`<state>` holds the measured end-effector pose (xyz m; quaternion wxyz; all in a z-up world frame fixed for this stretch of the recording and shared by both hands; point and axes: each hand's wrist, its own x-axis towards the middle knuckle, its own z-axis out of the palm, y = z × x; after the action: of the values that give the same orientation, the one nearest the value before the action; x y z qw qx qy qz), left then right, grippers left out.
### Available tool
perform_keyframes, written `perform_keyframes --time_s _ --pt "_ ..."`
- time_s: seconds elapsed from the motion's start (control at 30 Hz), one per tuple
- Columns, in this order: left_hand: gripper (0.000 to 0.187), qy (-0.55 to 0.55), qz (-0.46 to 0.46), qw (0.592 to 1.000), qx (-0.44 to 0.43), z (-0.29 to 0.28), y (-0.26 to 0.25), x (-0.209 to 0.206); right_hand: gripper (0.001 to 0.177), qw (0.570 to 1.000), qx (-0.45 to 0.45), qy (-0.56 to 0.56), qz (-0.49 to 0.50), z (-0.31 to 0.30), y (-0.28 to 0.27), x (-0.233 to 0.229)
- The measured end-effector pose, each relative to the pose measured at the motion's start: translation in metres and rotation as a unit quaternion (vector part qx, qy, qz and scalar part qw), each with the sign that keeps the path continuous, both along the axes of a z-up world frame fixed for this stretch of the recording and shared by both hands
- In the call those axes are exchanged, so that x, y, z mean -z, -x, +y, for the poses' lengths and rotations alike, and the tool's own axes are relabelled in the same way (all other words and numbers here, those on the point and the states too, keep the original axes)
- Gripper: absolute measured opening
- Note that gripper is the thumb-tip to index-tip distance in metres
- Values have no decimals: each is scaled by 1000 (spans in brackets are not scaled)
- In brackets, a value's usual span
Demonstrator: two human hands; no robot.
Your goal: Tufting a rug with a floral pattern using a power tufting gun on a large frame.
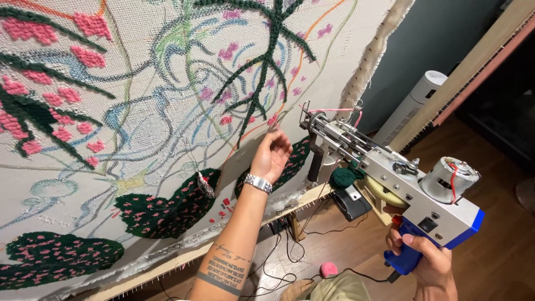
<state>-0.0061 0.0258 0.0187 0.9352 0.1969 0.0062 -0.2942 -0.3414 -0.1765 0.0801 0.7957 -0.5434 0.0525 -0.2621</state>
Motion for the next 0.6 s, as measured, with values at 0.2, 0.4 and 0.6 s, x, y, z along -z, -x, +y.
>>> perform_keyframes --time_s 0.2,0.4,0.6 --pt "29 -344 -271 896 -73 2 -8 48 59 1000 -1 -10 27 -11 -10 10" --pt "24 -146 -77 985 -55 18 21 -50 62 999 -4 -6 34 1 -23 -11" --pt "33 -199 -180 961 -64 3 -4 13 57 999 -15 4 43 -21 -22 1"
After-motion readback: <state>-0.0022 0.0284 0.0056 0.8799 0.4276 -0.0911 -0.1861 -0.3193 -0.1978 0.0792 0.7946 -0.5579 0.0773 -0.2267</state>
